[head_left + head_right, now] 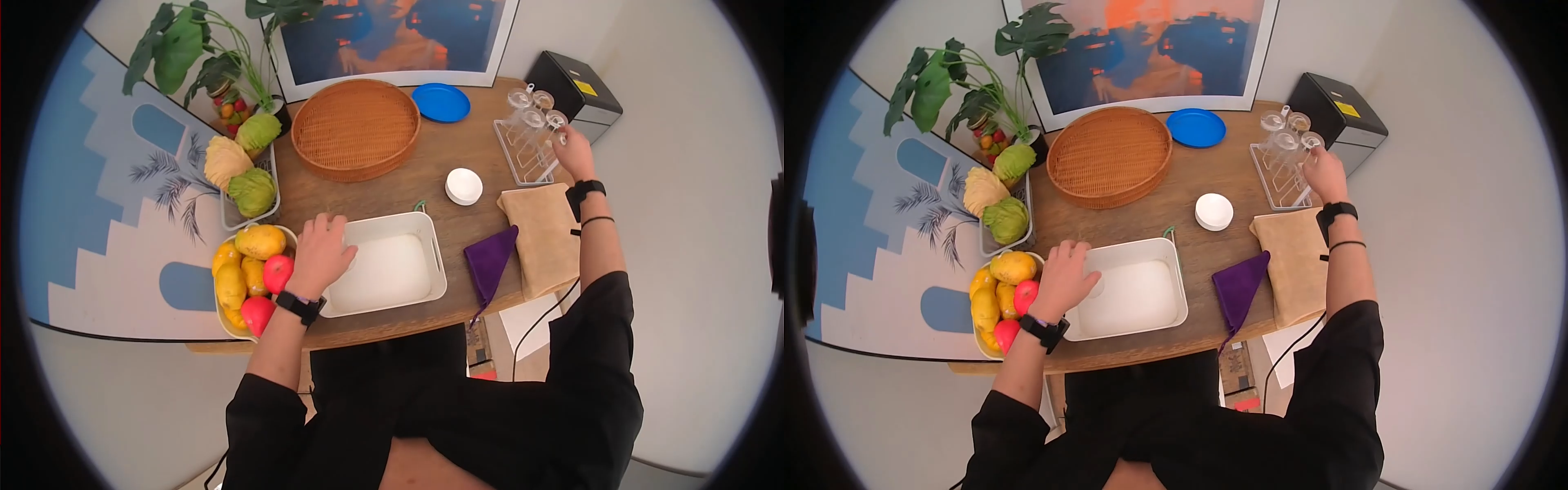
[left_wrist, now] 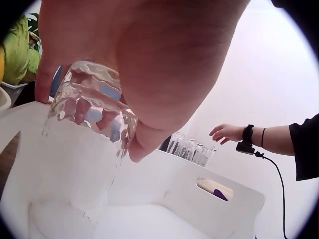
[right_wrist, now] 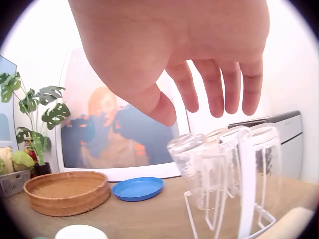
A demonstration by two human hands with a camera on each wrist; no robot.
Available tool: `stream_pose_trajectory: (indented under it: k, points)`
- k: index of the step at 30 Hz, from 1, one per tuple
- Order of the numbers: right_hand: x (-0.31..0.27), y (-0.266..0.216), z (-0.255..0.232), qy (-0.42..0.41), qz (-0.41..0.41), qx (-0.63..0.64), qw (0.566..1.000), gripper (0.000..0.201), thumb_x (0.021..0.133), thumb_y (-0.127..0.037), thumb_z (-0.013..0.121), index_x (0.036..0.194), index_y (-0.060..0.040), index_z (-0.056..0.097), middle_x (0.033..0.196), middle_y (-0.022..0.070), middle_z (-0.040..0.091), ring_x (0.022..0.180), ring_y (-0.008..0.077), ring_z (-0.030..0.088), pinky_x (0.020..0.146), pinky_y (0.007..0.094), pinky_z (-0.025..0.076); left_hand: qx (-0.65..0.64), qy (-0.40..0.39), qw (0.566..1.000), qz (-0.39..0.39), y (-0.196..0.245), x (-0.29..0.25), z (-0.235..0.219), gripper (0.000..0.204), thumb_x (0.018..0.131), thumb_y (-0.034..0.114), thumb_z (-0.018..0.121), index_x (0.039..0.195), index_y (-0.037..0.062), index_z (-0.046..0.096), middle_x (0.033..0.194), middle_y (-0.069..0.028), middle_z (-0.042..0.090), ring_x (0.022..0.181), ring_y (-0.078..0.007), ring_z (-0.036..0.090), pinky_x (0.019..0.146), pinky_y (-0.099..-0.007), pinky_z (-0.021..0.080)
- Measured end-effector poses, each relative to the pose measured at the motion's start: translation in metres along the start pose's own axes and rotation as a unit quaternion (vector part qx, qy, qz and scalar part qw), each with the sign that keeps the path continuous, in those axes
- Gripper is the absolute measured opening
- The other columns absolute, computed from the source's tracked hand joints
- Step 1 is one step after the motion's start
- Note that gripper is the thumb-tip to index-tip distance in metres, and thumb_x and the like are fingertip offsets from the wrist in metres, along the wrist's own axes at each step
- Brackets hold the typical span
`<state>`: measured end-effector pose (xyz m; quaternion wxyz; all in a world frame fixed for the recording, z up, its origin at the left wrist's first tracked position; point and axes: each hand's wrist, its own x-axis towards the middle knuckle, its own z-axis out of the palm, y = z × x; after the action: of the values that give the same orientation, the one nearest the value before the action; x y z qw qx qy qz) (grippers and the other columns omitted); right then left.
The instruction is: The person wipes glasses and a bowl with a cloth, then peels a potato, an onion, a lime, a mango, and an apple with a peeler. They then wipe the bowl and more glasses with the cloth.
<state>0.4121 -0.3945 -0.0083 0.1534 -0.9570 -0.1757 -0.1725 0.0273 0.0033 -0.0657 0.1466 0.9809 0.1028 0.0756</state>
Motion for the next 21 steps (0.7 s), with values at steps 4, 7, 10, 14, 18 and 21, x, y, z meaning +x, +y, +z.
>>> stream_pose_trajectory:
  k: [4,7,10,14,18,21]
  points:
    - [0.035,0.003,0.024,0.021,-0.055,0.037,0.998,0.045,0.079,-0.019,0.067,0.121,-0.0035,0.065,0.120,0.0277,0.064,0.114,0.0429,0.061,0.099,0.0469,0.050,-0.010,-0.010,1.000,0.009,0.001,0.001,0.000,0.055,0.076,0.019,0.080,0.124,0.0055,0.057,0.124,-0.0196,0.054,0.115,-0.0406,0.051,0.099,-0.0474,0.045]
    - [0.052,-0.022,0.044,-0.004,-0.022,-0.028,0.999,0.054,0.080,-0.021,0.068,0.131,-0.0044,0.058,0.131,0.0297,0.057,0.118,0.0452,0.059,0.102,0.0481,0.049,-0.016,-0.017,1.000,0.008,-0.001,0.001,0.001,0.057,0.074,0.018,0.081,0.124,0.0061,0.057,0.125,-0.0196,0.053,0.116,-0.0409,0.050,0.100,-0.0474,0.045]
    - [0.066,-0.033,0.068,-0.026,0.048,-0.001,0.998,0.068,0.080,-0.022,0.071,0.141,-0.0062,0.047,0.138,0.0319,0.051,0.123,0.0473,0.054,0.105,0.0493,0.047,-0.015,-0.019,1.000,0.002,0.003,0.002,-0.003,0.055,0.074,0.021,0.082,0.122,0.0085,0.058,0.125,-0.0185,0.054,0.117,-0.0396,0.051,0.099,-0.0492,0.045]
    - [0.086,-0.017,0.102,-0.047,0.102,0.009,0.994,0.077,0.078,-0.024,0.077,0.143,-0.0020,0.041,0.141,0.0354,0.046,0.124,0.0481,0.054,0.105,0.0492,0.047,-0.017,-0.019,1.000,-0.001,0.001,0.002,0.000,0.055,0.074,0.020,0.082,0.123,0.0100,0.058,0.127,-0.0177,0.054,0.118,-0.0386,0.051,0.099,-0.0490,0.045]
    - [0.082,-0.020,0.078,-0.025,0.092,0.016,0.995,0.066,0.080,-0.026,0.077,0.134,-0.0009,0.049,0.125,0.0311,0.059,0.121,0.0461,0.057,0.100,0.0502,0.049,-0.029,-0.004,1.000,0.012,-0.003,-0.001,0.003,0.057,0.074,0.020,0.082,0.125,0.0098,0.057,0.128,-0.0173,0.054,0.120,-0.0380,0.050,0.099,-0.0490,0.045]
    - [0.066,-0.036,0.025,0.060,0.022,0.030,0.998,0.069,0.079,-0.024,0.079,0.136,-0.0026,0.049,0.122,0.0286,0.062,0.118,0.0447,0.059,0.099,0.0485,0.050,-0.023,-0.008,1.000,0.017,-0.003,0.001,0.002,0.069,0.074,0.021,0.082,0.134,0.0059,0.051,0.131,-0.0202,0.052,0.120,-0.0408,0.048,0.103,-0.0482,0.043]
